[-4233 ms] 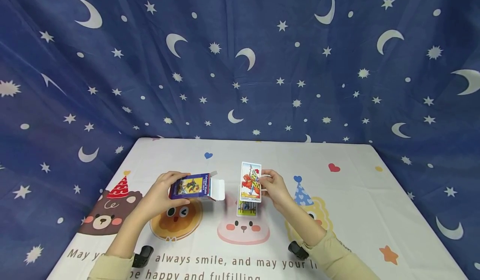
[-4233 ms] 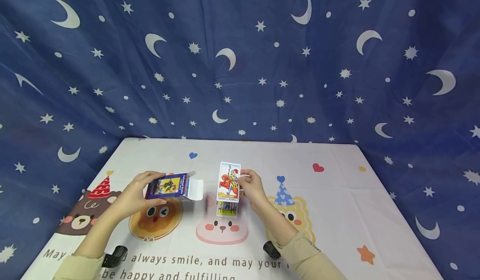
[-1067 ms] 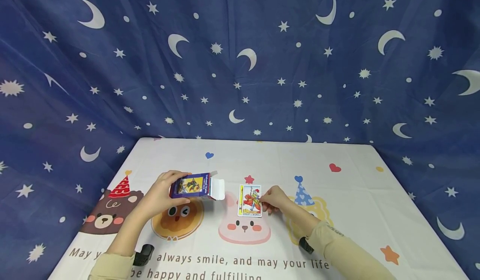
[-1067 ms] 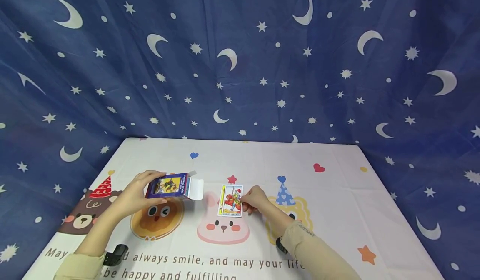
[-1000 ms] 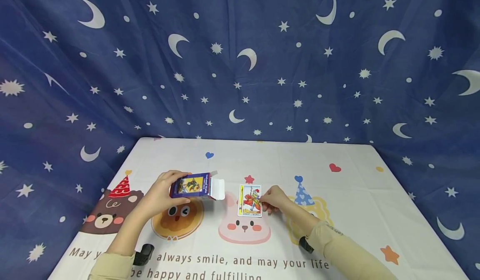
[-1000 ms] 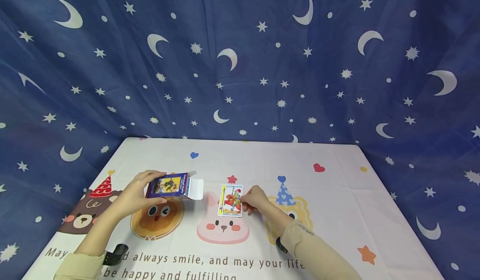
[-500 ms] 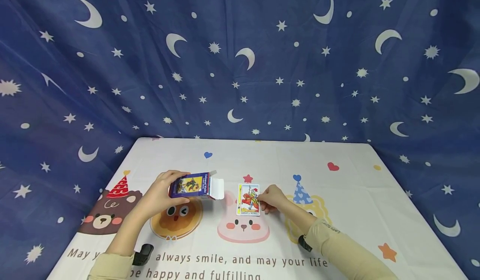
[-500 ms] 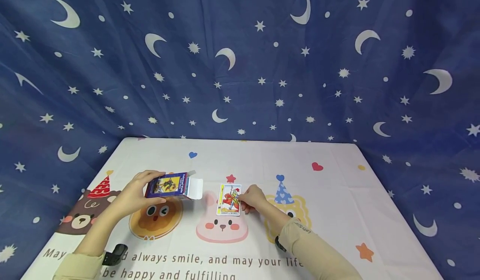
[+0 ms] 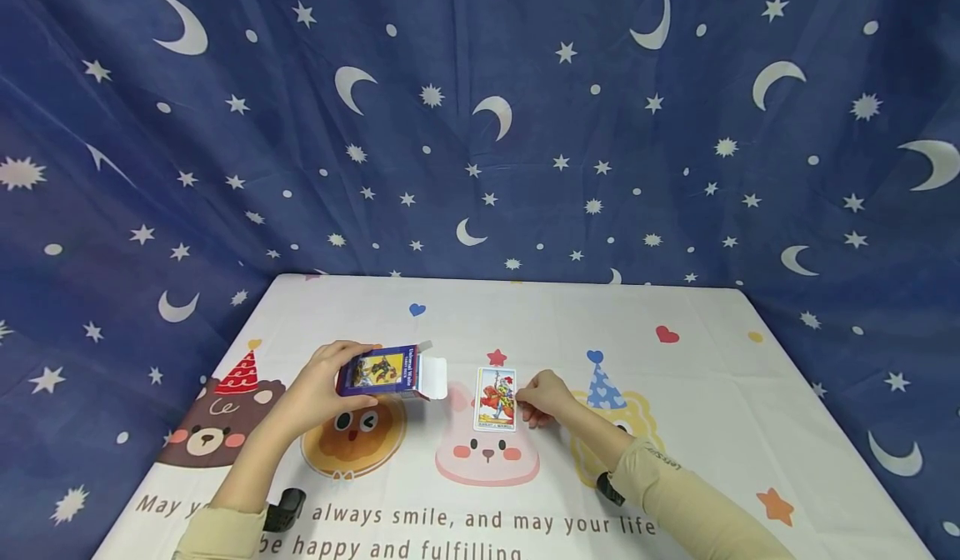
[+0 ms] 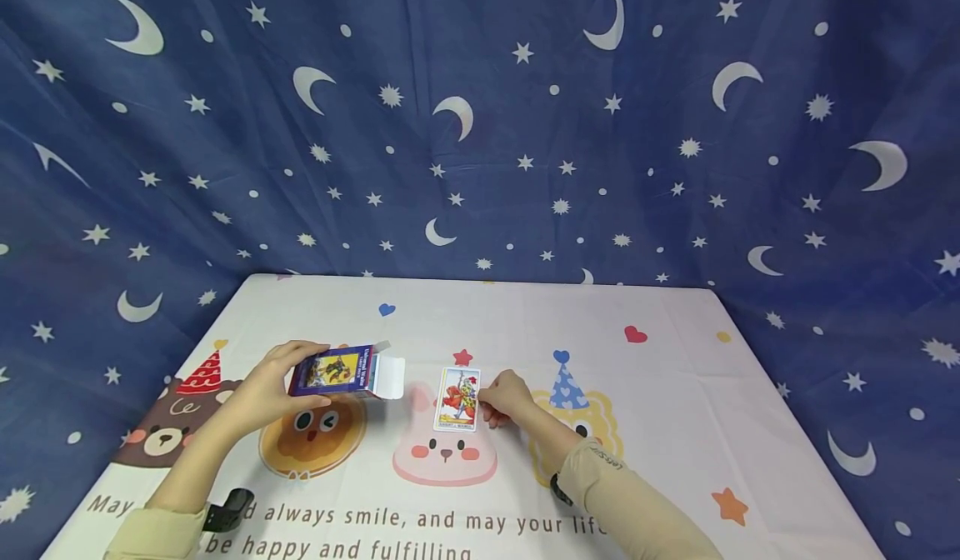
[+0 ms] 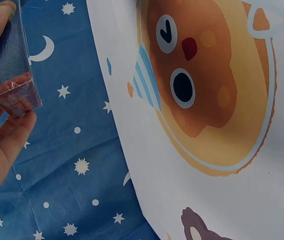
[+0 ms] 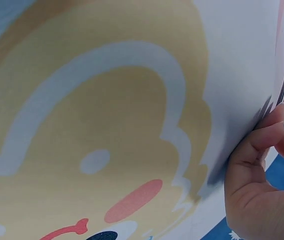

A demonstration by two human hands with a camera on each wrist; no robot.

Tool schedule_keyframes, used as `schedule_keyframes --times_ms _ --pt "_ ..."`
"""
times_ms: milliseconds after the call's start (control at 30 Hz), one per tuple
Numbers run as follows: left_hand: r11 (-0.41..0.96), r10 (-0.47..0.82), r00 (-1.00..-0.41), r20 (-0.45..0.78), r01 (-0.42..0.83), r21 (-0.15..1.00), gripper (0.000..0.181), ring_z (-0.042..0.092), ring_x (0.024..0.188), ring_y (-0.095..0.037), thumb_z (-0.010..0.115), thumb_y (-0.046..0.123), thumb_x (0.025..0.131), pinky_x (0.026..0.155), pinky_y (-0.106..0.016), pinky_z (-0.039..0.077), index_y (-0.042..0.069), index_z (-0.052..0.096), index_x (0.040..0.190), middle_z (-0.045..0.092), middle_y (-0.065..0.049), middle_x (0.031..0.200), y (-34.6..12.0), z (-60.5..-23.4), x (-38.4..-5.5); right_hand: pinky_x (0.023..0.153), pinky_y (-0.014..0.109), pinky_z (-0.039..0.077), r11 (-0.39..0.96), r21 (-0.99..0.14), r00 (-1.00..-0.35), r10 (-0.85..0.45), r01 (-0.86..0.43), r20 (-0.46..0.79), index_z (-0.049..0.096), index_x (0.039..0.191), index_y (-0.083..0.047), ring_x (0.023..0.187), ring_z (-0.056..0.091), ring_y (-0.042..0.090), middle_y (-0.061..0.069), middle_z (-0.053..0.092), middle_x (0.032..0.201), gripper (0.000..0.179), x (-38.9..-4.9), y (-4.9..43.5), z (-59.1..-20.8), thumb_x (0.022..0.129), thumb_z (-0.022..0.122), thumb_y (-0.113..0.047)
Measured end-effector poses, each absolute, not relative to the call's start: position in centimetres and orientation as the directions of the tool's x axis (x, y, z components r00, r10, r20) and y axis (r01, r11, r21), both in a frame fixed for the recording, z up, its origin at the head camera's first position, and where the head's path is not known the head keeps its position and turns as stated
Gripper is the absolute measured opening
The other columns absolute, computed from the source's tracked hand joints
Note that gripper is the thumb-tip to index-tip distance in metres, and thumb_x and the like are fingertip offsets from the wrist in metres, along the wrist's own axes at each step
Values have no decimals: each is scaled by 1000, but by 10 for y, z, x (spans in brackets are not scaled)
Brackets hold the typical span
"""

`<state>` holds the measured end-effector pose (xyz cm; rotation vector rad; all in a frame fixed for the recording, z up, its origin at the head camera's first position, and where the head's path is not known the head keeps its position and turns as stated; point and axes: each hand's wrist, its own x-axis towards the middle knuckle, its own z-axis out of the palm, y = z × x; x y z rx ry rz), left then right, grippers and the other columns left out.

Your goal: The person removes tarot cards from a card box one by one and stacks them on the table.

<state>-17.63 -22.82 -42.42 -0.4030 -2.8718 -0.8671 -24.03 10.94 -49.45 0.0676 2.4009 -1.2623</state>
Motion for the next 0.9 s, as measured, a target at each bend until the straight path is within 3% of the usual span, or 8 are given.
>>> schedule_keyframes --times_ms 467,900 --pt "804 214 -961 173 274 528 74 45 119 -38 85 26 67 96 -58 45 9 53 132 51 -17 129 -228 -423 -176 34 15 38 531 -808 -911 -151 253 -385 51 79 -4 35 49 6 1 56 49 7 -246 109 -500 85 55 -5" --pt "807 205 -963 172 266 527 74 46 119 -38 85 27 68 95 -57 46 10 53 132 52 -16 129 -228 -423 -175 35 15 39 532 -812 -908 -173 239 -381 50 82 -4 35 50 6 1 55 48 4 -256 107 -499 86 50 -3"
